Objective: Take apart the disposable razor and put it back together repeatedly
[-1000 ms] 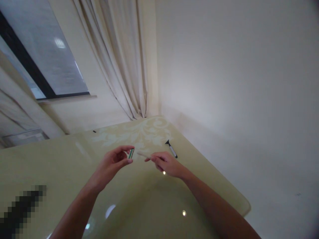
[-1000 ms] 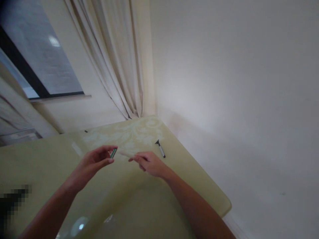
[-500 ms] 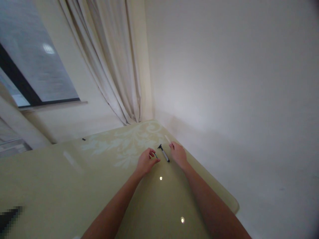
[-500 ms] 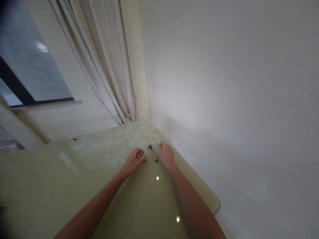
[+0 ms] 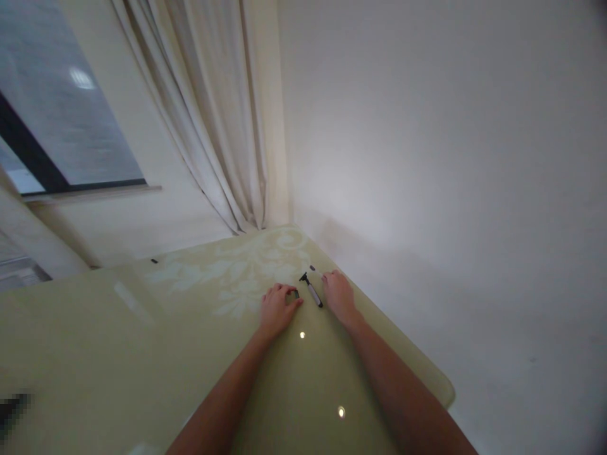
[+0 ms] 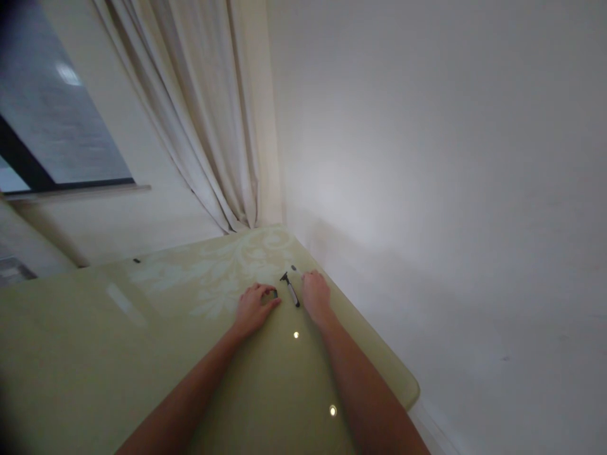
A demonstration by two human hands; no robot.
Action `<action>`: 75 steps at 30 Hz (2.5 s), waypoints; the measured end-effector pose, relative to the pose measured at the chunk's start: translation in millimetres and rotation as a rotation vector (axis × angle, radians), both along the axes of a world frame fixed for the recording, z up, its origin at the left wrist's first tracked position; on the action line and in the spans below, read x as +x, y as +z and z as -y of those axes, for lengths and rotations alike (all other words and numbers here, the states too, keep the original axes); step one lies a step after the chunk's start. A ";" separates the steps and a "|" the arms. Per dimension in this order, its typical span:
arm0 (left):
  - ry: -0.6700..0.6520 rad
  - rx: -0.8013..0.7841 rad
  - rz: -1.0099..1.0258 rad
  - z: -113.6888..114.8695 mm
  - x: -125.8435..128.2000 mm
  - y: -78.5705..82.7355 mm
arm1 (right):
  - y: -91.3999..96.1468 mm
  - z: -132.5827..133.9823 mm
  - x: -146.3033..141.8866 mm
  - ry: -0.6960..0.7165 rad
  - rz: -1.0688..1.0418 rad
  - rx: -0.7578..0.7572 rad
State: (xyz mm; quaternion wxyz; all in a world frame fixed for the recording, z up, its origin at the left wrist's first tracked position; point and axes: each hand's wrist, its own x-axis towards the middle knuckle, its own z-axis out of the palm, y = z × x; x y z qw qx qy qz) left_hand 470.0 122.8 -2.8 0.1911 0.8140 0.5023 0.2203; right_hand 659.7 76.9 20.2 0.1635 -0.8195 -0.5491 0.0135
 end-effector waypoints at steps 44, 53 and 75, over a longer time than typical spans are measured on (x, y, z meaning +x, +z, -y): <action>0.225 -0.092 0.182 8.9 -244.8 -0.2 | -7.0 -16.7 -247.6 0.526 -0.174 0.091; 0.217 -0.122 0.201 0.7 -253.2 -1.3 | -9.4 -17.0 -258.4 0.486 -0.160 0.087; 0.190 -0.140 0.251 -0.3 -258.7 4.7 | 12.8 -1.5 -56.9 0.229 0.010 0.033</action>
